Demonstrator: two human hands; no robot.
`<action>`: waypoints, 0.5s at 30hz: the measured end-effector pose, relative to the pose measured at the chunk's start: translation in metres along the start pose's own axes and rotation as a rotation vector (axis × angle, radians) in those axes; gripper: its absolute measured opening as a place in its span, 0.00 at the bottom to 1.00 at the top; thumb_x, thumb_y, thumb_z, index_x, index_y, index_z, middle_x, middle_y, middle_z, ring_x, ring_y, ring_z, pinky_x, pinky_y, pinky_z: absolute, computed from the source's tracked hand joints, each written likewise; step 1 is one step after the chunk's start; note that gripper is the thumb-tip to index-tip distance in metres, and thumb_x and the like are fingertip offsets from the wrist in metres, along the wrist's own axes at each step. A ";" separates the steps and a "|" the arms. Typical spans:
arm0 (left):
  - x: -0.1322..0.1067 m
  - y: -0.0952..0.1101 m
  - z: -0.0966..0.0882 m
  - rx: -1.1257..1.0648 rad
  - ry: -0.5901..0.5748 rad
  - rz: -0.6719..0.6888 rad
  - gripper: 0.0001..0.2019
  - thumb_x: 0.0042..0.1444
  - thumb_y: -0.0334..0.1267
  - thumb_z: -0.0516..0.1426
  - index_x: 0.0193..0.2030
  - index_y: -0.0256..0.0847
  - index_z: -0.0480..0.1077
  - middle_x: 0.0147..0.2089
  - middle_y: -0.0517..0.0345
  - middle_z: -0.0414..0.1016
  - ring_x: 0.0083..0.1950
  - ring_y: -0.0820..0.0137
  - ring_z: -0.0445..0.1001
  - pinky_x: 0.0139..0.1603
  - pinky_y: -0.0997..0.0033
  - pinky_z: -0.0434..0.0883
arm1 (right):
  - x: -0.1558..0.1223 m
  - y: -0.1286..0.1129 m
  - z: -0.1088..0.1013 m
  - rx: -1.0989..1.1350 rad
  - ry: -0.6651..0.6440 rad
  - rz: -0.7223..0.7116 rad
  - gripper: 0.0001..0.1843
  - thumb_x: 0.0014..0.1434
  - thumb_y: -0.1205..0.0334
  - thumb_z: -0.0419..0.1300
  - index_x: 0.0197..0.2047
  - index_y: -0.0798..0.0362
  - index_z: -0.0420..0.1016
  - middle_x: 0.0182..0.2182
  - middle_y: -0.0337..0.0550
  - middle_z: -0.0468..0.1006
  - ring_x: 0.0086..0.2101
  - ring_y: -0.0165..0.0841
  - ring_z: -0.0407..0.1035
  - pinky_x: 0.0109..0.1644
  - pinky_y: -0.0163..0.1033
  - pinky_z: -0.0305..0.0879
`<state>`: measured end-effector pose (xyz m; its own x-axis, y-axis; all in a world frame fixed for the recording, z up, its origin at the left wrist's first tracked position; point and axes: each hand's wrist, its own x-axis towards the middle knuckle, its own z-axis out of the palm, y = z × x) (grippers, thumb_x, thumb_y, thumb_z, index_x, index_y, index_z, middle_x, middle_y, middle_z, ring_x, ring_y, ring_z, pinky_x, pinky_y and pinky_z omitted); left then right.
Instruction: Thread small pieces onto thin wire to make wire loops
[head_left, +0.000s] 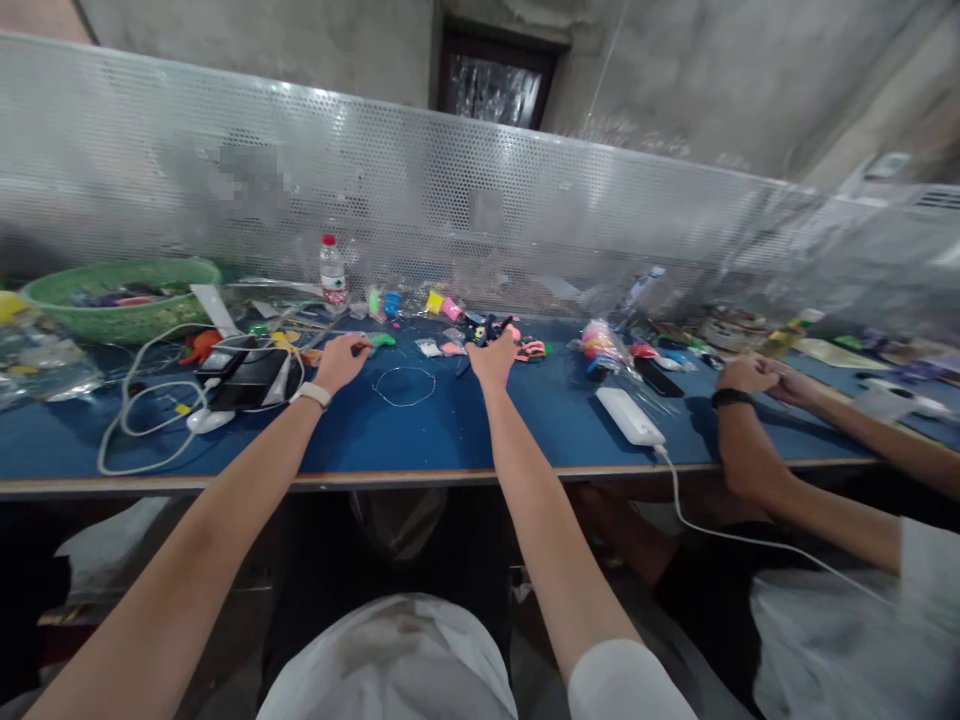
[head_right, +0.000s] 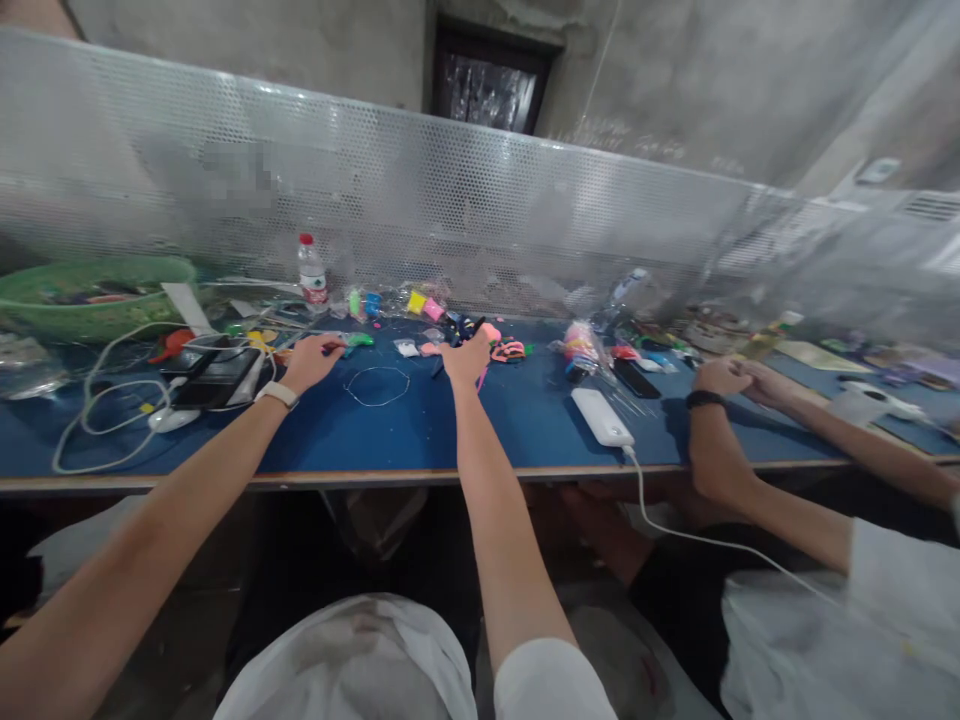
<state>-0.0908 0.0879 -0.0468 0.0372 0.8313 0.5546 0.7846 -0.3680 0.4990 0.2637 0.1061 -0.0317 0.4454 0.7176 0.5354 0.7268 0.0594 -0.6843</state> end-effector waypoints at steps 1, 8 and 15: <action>0.000 -0.001 0.000 0.012 -0.003 -0.003 0.11 0.64 0.37 0.62 0.46 0.42 0.87 0.46 0.47 0.90 0.49 0.50 0.87 0.58 0.53 0.79 | -0.004 -0.001 0.001 -0.027 -0.023 -0.003 0.46 0.52 0.55 0.74 0.69 0.62 0.64 0.63 0.72 0.76 0.65 0.59 0.71 0.72 0.57 0.67; -0.002 0.006 -0.005 0.032 -0.016 0.001 0.12 0.64 0.39 0.60 0.44 0.43 0.86 0.49 0.47 0.90 0.51 0.51 0.87 0.61 0.54 0.79 | -0.005 0.003 0.001 -0.071 -0.050 -0.022 0.33 0.70 0.51 0.63 0.71 0.62 0.64 0.62 0.71 0.78 0.63 0.56 0.75 0.67 0.56 0.71; -0.001 0.007 -0.004 0.006 -0.013 -0.017 0.12 0.63 0.41 0.59 0.43 0.43 0.85 0.48 0.48 0.90 0.50 0.53 0.87 0.61 0.56 0.80 | 0.004 0.006 -0.006 0.045 -0.089 -0.083 0.26 0.81 0.44 0.50 0.62 0.54 0.76 0.53 0.62 0.86 0.55 0.49 0.82 0.58 0.47 0.76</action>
<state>-0.0881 0.0829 -0.0408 0.0324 0.8427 0.5374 0.7887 -0.3518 0.5042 0.2731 0.1055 -0.0306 0.3350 0.7674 0.5467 0.7345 0.1508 -0.6617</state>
